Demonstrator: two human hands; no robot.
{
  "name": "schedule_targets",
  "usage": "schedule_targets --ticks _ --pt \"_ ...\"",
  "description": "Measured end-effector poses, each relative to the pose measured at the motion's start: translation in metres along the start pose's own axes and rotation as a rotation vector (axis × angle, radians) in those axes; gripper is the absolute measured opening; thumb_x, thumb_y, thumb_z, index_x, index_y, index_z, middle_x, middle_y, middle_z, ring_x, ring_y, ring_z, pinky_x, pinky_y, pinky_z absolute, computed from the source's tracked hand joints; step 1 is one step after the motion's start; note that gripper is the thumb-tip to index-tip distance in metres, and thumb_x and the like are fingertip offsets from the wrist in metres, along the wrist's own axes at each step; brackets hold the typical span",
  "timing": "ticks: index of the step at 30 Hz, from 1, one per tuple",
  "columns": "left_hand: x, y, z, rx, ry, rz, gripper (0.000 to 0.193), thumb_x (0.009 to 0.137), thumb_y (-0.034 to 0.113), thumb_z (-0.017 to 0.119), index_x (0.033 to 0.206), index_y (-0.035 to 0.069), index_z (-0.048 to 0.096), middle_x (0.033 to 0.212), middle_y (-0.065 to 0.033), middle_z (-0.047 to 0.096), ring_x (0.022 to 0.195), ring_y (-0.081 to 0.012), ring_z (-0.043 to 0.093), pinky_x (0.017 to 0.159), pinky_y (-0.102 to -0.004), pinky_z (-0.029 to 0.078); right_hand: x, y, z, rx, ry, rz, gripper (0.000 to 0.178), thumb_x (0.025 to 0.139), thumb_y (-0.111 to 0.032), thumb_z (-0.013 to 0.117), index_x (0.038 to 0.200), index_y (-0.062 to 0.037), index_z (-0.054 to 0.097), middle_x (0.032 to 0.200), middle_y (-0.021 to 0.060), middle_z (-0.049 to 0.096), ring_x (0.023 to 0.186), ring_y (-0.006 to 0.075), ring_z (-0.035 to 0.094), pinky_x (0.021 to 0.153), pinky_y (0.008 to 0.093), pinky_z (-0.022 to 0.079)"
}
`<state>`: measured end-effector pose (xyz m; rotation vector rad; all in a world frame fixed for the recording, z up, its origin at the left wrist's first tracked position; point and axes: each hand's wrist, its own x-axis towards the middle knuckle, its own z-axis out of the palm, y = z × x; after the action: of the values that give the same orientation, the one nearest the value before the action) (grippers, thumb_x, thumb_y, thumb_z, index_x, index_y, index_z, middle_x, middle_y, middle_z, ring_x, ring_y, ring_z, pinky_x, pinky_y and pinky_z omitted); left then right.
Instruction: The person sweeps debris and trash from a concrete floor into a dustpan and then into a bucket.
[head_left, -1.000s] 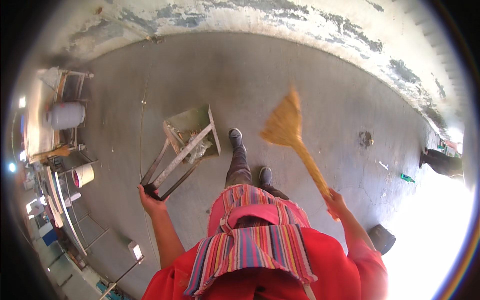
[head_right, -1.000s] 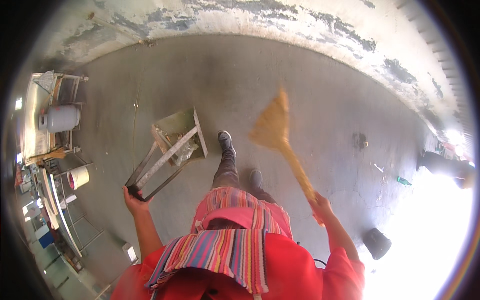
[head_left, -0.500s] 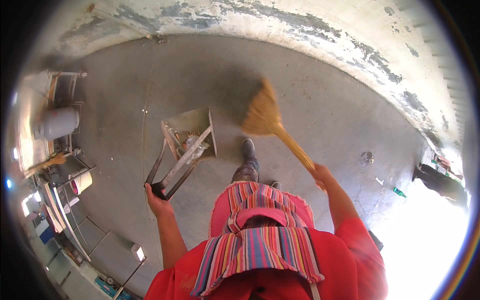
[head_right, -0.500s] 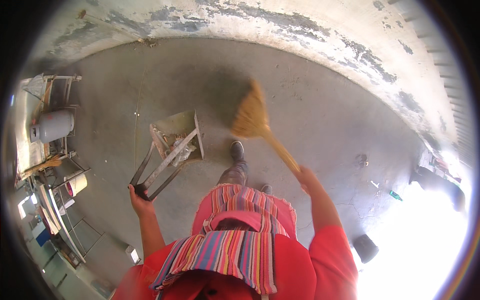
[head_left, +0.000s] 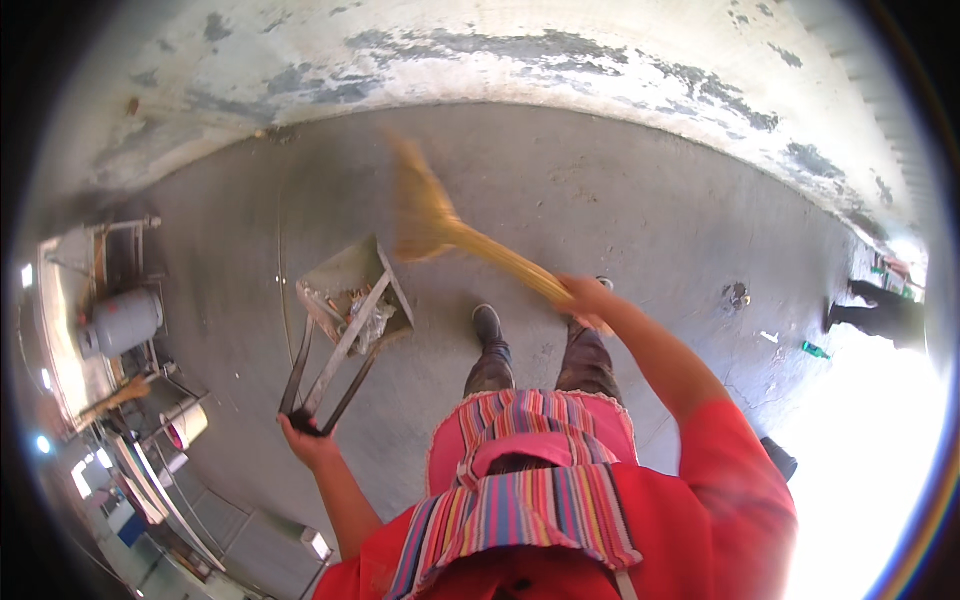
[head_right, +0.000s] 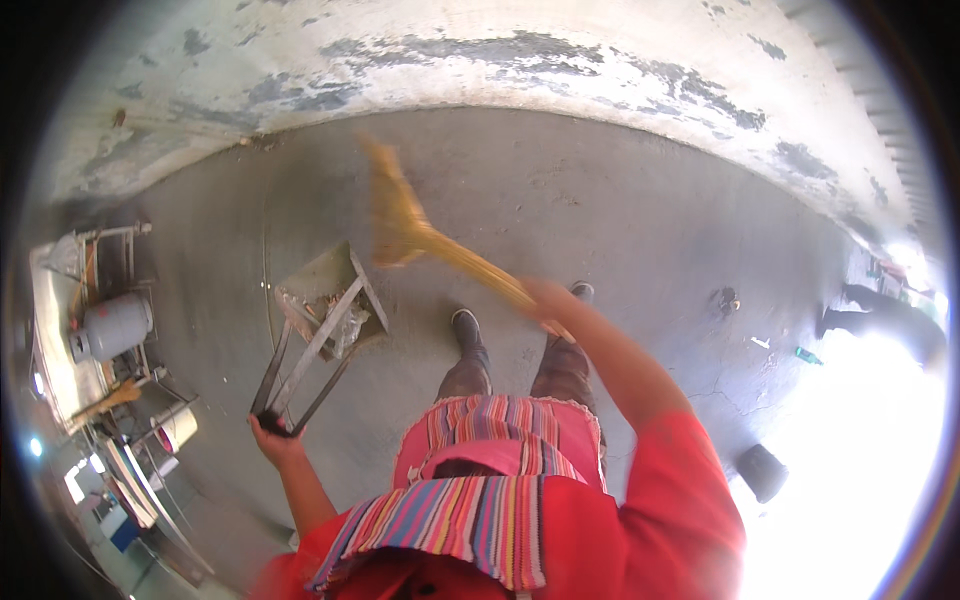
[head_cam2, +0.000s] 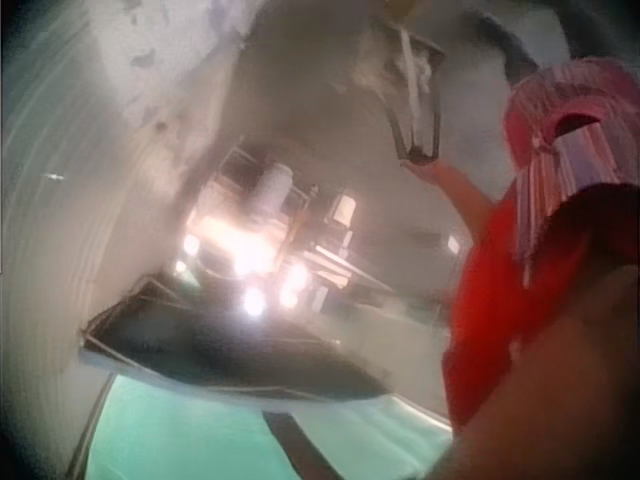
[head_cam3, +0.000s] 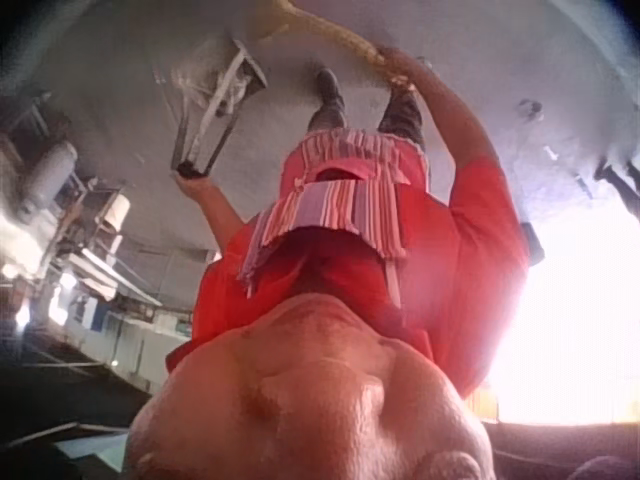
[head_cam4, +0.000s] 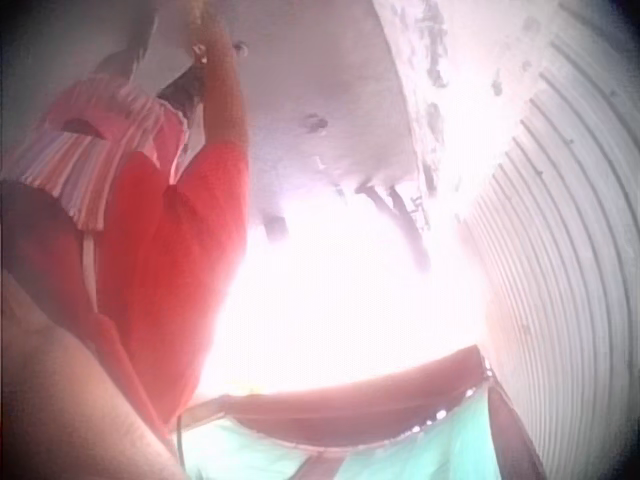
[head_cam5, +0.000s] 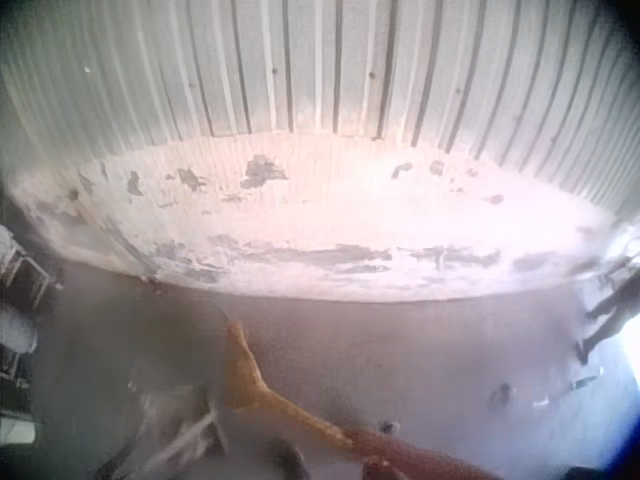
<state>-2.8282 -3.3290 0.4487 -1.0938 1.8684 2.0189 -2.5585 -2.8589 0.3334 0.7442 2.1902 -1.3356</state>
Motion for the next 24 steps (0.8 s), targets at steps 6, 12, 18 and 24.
schedule_targets --ticks 6,12,18,24 --pt "-0.058 -0.027 0.032 0.077 0.066 0.12 0.042 0.078 0.059 0.059 0.086 0.017 0.057 0.076 0.0062 0.049 0.073 -0.0115 0.041 0.079 -0.0528 0.033 0.212 -0.083 -0.042 -0.455 -0.164 0.216 0.031 0.077 -0.03 0.059 0.102 -0.0108 0.063 0.085 0.0082 0.066 0.08 0.0255 0.064 0.068 0.0394 0.051" --pt "-0.106 -0.074 0.079 0.175 -0.015 0.185 0.042 0.079 0.051 0.064 0.091 0.011 0.058 0.08 0.0013 0.052 0.078 -0.0122 0.047 0.072 -0.0362 0.041 0.151 0.096 -0.121 -0.2 0.016 0.388 0.038 0.08 -0.043 0.056 0.102 -0.0138 0.065 0.098 0.0083 0.066 0.093 0.0265 0.062 0.08 0.0403 0.047" --pt "-0.157 -0.096 0.168 0.261 -0.108 0.165 0.047 0.08 0.049 0.063 0.097 0.006 0.058 0.086 -0.0015 0.055 0.082 -0.0136 0.049 0.075 -0.0308 0.041 -0.058 0.247 -0.204 0.022 0.251 0.628 0.043 0.083 -0.048 0.049 0.108 -0.0153 0.061 0.1 0.0092 0.065 0.094 0.026 0.061 0.084 0.0421 0.045" --pt "-0.203 -0.108 0.268 0.354 -0.359 0.16 0.045 0.082 0.049 0.06 0.098 0.007 0.056 0.087 -0.0012 0.054 0.084 -0.0139 0.048 0.076 -0.0322 0.041 -0.247 0.317 -0.199 0.563 0.414 0.863 0.039 0.082 -0.044 0.054 0.098 -0.0088 0.058 0.064 0.0073 0.051 0.047 0.019 0.053 0.043 0.0348 0.044"
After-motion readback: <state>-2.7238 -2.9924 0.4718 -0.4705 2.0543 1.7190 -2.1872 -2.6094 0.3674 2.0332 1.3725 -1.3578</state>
